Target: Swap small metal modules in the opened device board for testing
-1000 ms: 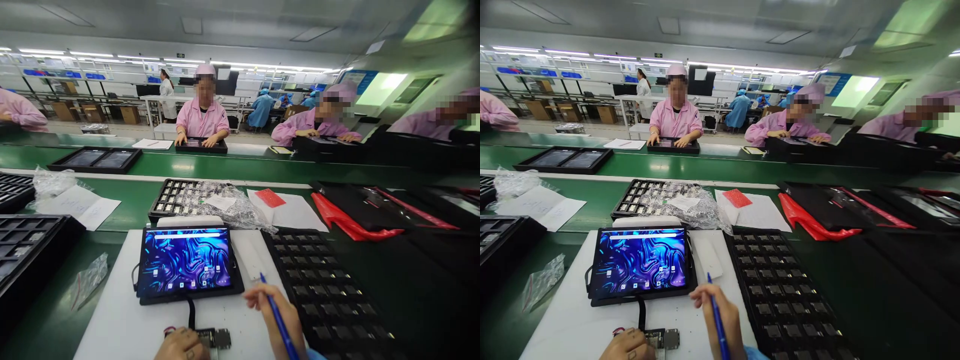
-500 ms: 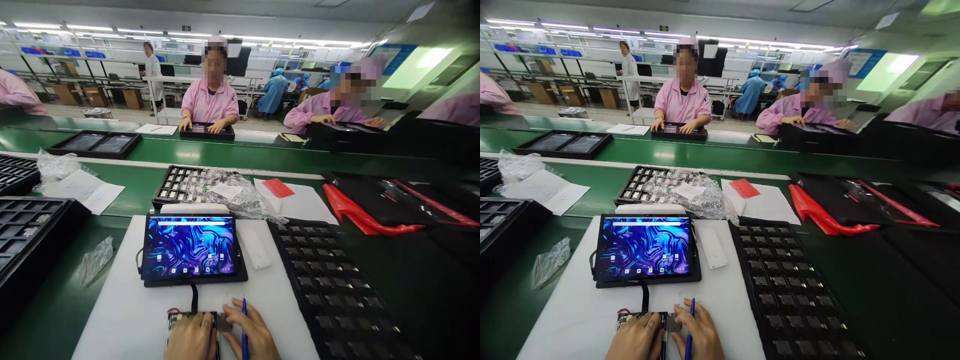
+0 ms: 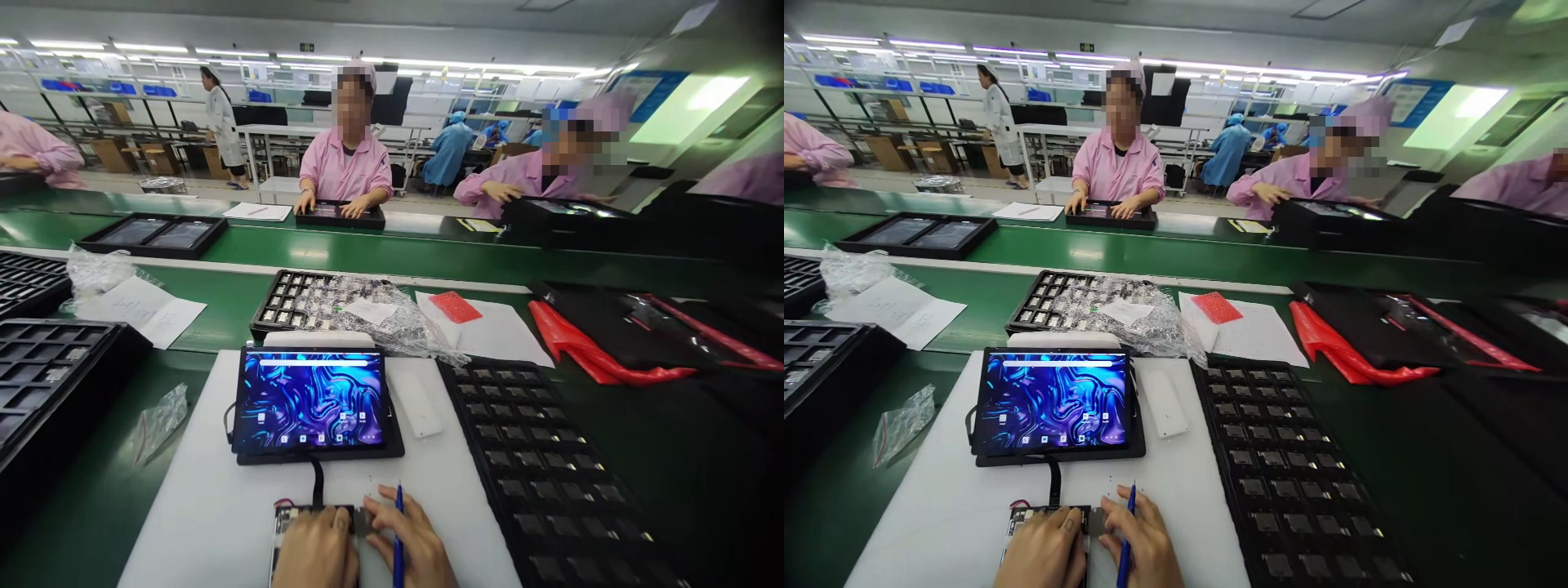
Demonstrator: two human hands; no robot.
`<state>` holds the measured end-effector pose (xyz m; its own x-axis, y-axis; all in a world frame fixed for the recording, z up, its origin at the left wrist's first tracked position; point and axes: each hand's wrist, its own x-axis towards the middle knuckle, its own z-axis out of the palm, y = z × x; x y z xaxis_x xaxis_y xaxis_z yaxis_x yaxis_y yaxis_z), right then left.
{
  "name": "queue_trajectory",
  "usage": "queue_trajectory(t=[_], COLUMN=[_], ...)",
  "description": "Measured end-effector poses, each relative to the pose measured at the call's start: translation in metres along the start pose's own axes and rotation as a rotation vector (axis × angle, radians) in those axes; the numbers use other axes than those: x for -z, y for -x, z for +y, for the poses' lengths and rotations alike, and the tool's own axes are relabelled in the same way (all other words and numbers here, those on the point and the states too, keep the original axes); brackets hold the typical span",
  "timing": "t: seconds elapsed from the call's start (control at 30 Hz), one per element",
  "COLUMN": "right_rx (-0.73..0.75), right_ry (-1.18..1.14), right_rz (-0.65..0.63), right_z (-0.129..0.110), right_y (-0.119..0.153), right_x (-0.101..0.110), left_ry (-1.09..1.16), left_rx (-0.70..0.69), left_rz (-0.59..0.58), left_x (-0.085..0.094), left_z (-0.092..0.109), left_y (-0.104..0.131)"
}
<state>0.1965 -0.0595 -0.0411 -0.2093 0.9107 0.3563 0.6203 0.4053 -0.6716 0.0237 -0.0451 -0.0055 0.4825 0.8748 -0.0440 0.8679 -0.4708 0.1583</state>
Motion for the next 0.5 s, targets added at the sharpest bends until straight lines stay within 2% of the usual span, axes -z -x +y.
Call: queue_trajectory(t=[0.13, 0.3, 0.5], right_rx=[-0.026, -0.028, 0.015], right_ry=[0.015, 0.024, 0.017], right_rz=[-0.014, -0.050, -0.041], right_z=[-0.001, 0.000, 0.005], right_y=[0.001, 0.004, 0.003], right_x=[-0.001, -0.002, -0.003], left_ry=[0.007, 0.019, 0.056], left_rx=[0.076, 0.143, 0.154], left_rz=[-0.003, -0.073, -0.156], left_x=[0.007, 0.018, 0.016], left_z=[0.005, 0.013, 0.011], left_y=[0.000, -0.005, -0.009])
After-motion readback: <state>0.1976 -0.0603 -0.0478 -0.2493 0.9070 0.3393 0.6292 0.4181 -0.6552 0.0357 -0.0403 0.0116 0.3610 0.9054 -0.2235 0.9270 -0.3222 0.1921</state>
